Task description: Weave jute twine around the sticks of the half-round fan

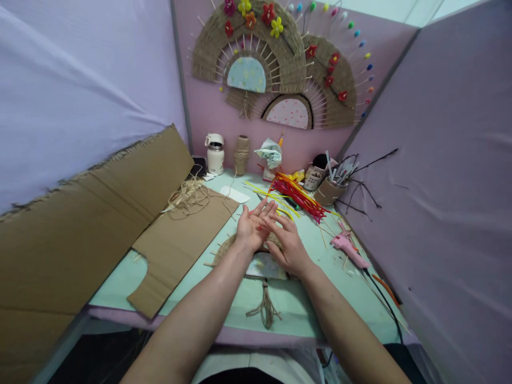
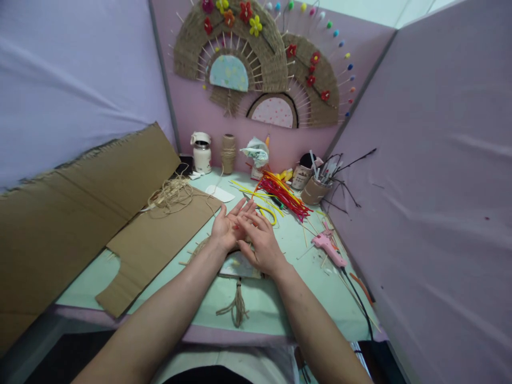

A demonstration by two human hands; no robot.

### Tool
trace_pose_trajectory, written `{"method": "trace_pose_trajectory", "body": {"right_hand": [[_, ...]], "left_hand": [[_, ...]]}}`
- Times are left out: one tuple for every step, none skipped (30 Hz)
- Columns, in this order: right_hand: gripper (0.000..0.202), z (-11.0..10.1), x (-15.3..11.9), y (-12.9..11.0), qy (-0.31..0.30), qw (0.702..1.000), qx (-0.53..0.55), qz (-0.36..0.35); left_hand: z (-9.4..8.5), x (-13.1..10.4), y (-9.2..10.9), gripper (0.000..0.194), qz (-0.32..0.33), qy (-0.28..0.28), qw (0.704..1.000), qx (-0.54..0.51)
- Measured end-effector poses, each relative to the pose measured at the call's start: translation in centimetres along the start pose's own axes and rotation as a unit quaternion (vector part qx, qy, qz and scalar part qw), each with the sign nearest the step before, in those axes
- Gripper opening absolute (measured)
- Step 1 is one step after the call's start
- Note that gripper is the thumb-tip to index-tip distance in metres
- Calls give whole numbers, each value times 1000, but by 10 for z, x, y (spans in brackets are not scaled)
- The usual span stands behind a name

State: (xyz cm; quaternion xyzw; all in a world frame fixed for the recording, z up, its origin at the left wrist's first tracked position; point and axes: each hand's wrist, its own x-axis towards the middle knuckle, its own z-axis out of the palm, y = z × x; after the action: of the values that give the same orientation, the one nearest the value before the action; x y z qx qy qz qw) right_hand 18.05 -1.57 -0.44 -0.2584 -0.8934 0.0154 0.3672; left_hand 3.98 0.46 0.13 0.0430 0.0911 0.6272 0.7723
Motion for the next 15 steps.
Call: {"method": "trace_pose_trajectory", "body": {"right_hand": [[54, 1, 0, 0, -13, 1000, -5, -5], [54, 1, 1, -1, -27, 1000, -10, -7], [54, 2, 1, -1, -39, 999, -14, -6], [53, 2, 2, -2, -50, 999, -16, -2], [54, 3, 2, -3, -59, 998, -17, 2], [55, 3, 3, -4, -68, 998, -16, 4], [57, 3, 3, -5, -76, 997, -13, 4], [58, 3, 3, -6, -83, 997, -8, -1], [59, 3, 3, -6, -88, 996, -4, -8], [59, 2, 3, -6, -90, 996, -1, -16], [58, 2, 3, -6, -89, 996, 0, -20], [57, 1, 3, -5, -84, 996, -2, -18], [57, 1, 3, -5, -76, 997, -6, -12], [57, 1, 3, -4, -71, 997, -11, -3], [59, 1, 4, -4, -69, 998, -14, 5]], "left_hand": [[1, -1, 0, 63, 2, -3, 1000, -1], [1, -1, 0, 65, 3, -7, 1000, -3], [1, -2, 0, 66, 2, -10, 1000, -4], [1, -3, -1, 67, 1, -12, 1000, -5], [2, -4, -1, 68, 1, -11, 1000, -4], [1, -4, -2, 68, 0, -9, 1000, -2], [1, -4, -1, 69, -3, -8, 1000, 0], [1, -5, -1, 69, -8, -7, 1000, 2], [1, -5, 1, 70, -11, -6, 1000, 2], [1, -5, 3, 71, -11, -6, 1000, 0], [1, -5, 5, 71, -7, -7, 1000, -3], [2, -5, 7, 71, 2, -7, 1000, -6], [2, -5, 9, 70, 12, -7, 1000, -9], [2, -5, 10, 68, 18, -5, 1000, -9], [3, -6, 10, 67, 18, -1, 1000, -7]]}}
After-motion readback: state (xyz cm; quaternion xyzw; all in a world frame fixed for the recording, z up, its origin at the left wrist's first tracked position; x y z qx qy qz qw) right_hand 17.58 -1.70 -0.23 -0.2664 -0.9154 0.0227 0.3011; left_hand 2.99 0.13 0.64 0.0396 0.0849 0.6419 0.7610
